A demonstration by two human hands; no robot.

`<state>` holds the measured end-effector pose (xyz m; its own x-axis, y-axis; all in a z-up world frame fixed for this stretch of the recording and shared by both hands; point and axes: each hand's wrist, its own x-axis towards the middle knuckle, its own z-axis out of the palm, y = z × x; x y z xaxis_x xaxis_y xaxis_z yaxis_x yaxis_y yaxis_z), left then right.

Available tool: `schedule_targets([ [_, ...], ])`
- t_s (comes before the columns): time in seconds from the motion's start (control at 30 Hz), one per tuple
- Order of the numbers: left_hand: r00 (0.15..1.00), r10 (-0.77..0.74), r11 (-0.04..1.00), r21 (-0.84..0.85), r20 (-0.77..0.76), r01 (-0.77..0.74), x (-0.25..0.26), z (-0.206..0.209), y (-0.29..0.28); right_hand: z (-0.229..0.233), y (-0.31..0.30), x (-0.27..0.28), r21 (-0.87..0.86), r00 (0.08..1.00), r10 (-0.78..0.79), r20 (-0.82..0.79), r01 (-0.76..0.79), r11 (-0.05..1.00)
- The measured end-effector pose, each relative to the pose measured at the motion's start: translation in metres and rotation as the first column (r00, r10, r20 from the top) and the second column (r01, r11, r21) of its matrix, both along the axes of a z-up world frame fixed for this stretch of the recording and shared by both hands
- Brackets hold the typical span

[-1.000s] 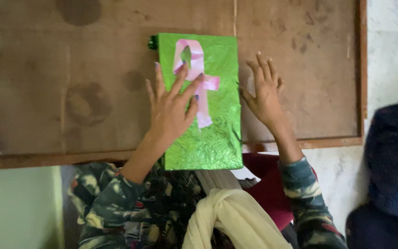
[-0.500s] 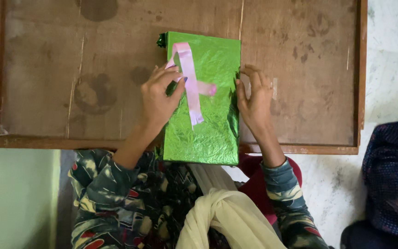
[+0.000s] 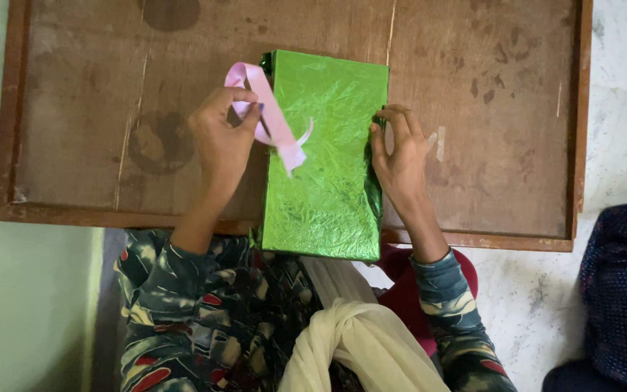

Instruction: The person wraps a rectangular box with green foil paper and secures it with clear tape. They then attach a pink ribbon to the top of the wrapped gift.

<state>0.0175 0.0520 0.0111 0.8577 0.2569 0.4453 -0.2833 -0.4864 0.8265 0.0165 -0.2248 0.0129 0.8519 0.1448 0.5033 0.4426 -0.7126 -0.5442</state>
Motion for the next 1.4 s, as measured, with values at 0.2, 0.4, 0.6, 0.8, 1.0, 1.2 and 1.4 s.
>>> schedule_targets([
  [0.2, 0.999, -0.044, 0.989, 0.141, -0.026, 0.047, 0.003, -0.012, 0.022, -0.003, -0.002, 0.000, 0.007, 0.999, -0.016, -0.028, 0.017, 1.000],
  [0.4, 0.999, -0.022, 0.958, 0.283, -0.046, 0.034, 0.007, -0.033, 0.048, -0.003, -0.005, -0.001, -0.004, 1.000, 0.015, 0.004, -0.015, 1.000],
  [0.6, 0.963, 0.048, 0.930, 0.364, -0.267, 0.055, 0.008, -0.064, 0.081, -0.003, -0.005, -0.002, 0.004, 1.000, 0.024, -0.010, -0.024, 1.000],
  [0.8, 0.874, 0.197, 0.783, 0.608, -0.444, 0.132, 0.000, -0.091, 0.112, -0.006, -0.005, 0.000, -0.020, 1.000, 0.007, 0.008, -0.007, 1.000],
  [1.0, 0.909, 0.299, 0.762, 0.646, -0.291, -0.043, -0.005, -0.070, 0.096, -0.014, -0.010, 0.006, 0.136, 0.996, 0.016, -0.087, -0.004, 0.991],
  [1.2, 0.977, 0.124, 0.852, 0.523, -0.173, -0.016, -0.009, -0.040, 0.061, -0.031, -0.031, 0.017, 0.380, 0.960, -0.003, -0.281, 0.113, 0.918],
  [1.4, 0.963, -0.153, 0.974, 0.131, -0.224, 0.185, -0.015, -0.049, 0.019, -0.047, -0.044, 0.022, 0.518, 0.875, 0.128, -0.467, 0.153, 0.841],
])
